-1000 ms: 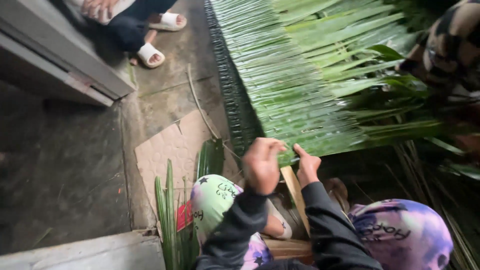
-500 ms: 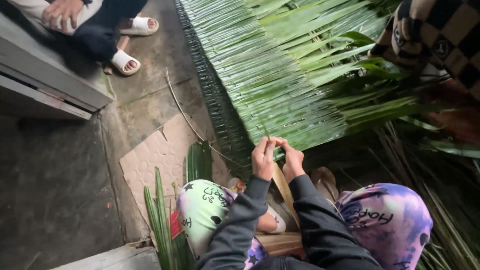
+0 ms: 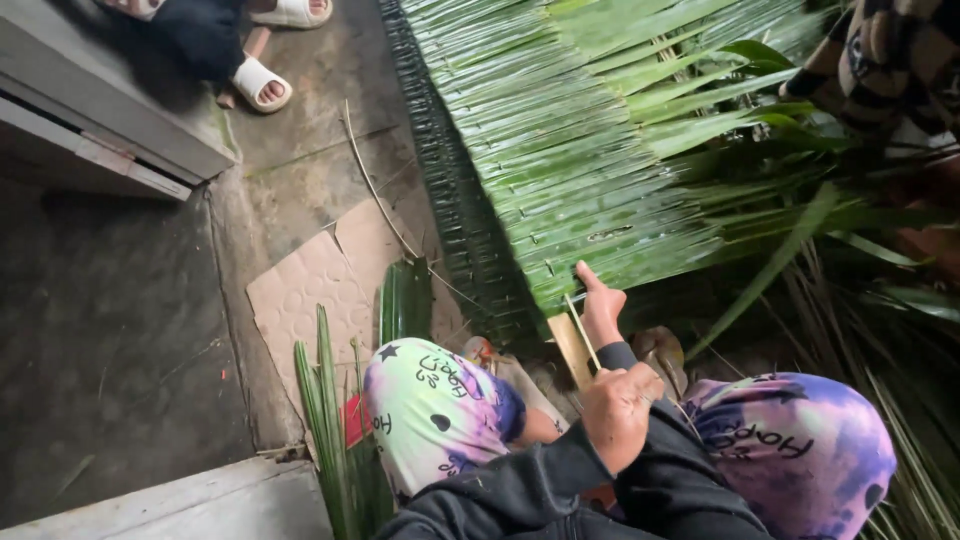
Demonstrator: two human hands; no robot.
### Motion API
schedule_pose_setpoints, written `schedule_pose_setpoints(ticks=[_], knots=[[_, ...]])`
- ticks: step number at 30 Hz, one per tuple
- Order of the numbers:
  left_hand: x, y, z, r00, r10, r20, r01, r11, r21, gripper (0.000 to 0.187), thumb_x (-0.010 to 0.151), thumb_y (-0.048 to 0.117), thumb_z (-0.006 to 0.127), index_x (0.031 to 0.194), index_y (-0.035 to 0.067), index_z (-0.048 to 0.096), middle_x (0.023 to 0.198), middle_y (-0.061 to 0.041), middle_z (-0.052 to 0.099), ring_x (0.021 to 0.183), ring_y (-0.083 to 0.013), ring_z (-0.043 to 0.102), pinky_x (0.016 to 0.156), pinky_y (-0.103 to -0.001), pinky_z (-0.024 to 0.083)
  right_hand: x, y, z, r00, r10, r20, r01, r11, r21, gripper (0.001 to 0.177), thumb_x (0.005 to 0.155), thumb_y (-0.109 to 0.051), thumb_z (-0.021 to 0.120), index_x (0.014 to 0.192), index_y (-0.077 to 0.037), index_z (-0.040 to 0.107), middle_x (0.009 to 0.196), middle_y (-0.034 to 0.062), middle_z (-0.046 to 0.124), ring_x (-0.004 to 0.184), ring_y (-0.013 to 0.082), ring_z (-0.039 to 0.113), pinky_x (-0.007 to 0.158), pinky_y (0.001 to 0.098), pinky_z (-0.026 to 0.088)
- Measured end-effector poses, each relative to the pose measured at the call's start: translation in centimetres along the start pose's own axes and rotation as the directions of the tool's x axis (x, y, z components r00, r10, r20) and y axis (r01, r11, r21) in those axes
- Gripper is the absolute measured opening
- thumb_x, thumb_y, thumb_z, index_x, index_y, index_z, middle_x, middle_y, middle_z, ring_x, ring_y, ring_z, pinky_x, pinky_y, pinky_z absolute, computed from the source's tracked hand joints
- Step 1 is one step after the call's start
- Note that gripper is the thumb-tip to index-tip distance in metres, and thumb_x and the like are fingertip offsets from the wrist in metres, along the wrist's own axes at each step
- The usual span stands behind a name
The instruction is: Weaving palm leaves over a wooden frame to create a thatched panel.
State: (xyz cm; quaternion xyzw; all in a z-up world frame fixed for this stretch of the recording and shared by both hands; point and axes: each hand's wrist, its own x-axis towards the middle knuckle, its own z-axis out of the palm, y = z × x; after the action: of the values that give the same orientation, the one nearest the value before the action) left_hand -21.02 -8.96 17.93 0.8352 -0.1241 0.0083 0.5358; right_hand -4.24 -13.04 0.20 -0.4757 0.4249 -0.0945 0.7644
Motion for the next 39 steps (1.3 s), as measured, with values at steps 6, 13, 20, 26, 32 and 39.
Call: schedule_pose_setpoints(ticks=[6,13,20,26,32,39], knots=[[-0.6,-0.7,0.7,0.999,-0.033,-0.036,0.032,0.999,-0.005,0.009,0.090,0.010,0.068,0.082,0.011,0.067,0.068,-0.005,0.058,0.064,-0.0260,0.051,0.066,-0.036,0.043,0.0,-0.4,0.3,1.000,0.021,-0.010,-0.021,1.000,0.012,0.039,0.079,-0.020,0.086,0.099,0.010,0.071,0.096,0.0128,0.074,0.080,0.0179,0.068,0.071,0.0288,0.057],[-1.6,-1.1,0.3,1.000,-0.002,0.026,0.002,1.000,0.007,0.012,0.097,0.013,0.065,0.086,0.010,0.064,0.071,-0.010,0.060,0.063,-0.0313,0.053,0.062,-0.041,0.043,0.0,-0.1,0.1,0.998,-0.042,0.046,0.041,0.999,0.032,0.036,0.080,-0.017,0.085,0.103,0.008,0.072,0.101,0.0086,0.074,0.085,0.0146,0.068,0.076,0.0263,0.056],[-2.1,-1.8,0.9,0.999,0.041,0.016,-0.042,0.999,0.029,0.012,0.097,0.013,0.066,0.085,0.011,0.064,0.072,-0.008,0.061,0.067,-0.0302,0.056,0.071,-0.038,0.043,1.0,0.8,-0.3,0.999,-0.038,0.024,0.038,0.999,-0.004,0.040,0.080,-0.021,0.086,0.105,0.007,0.070,0.103,0.0085,0.073,0.087,0.0144,0.067,0.078,0.0265,0.056],[-2.5,-2.3,0.5,0.996,0.089,-0.012,-0.089,0.996,0.006,0.015,0.098,0.011,0.066,0.084,0.010,0.061,0.072,-0.006,0.064,0.067,-0.0295,0.059,0.073,-0.036,0.044,-0.7,-0.6,-0.2,0.997,-0.031,0.064,0.028,0.999,0.037,0.041,0.082,-0.022,0.085,0.106,0.007,0.070,0.106,0.0082,0.072,0.090,0.0143,0.067,0.080,0.0259,0.055],[-3.2,-2.4,0.4,0.996,0.090,0.019,-0.090,0.996,0.015,0.016,0.102,0.016,0.063,0.087,0.011,0.063,0.075,-0.008,0.063,0.069,-0.0310,0.058,0.074,-0.039,0.044,0.6,0.2,-0.5,0.998,-0.015,0.054,0.018,0.999,-0.048,0.052,0.083,-0.031,0.084,0.112,0.009,0.067,0.113,0.0110,0.070,0.096,0.0163,0.066,0.086,0.0276,0.055],[-3.2,-1.4,-1.8,0.997,0.075,-0.026,-0.078,0.986,-0.146,0.020,0.101,0.010,0.064,0.082,0.008,0.061,0.073,-0.005,0.066,0.060,-0.0310,0.059,0.066,-0.038,0.048,3.0,1.7,-1.2,0.998,-0.038,0.041,0.042,0.996,-0.083,0.056,0.086,-0.039,0.082,0.113,0.007,0.067,0.114,0.0102,0.070,0.096,0.0159,0.066,0.082,0.0280,0.056]])
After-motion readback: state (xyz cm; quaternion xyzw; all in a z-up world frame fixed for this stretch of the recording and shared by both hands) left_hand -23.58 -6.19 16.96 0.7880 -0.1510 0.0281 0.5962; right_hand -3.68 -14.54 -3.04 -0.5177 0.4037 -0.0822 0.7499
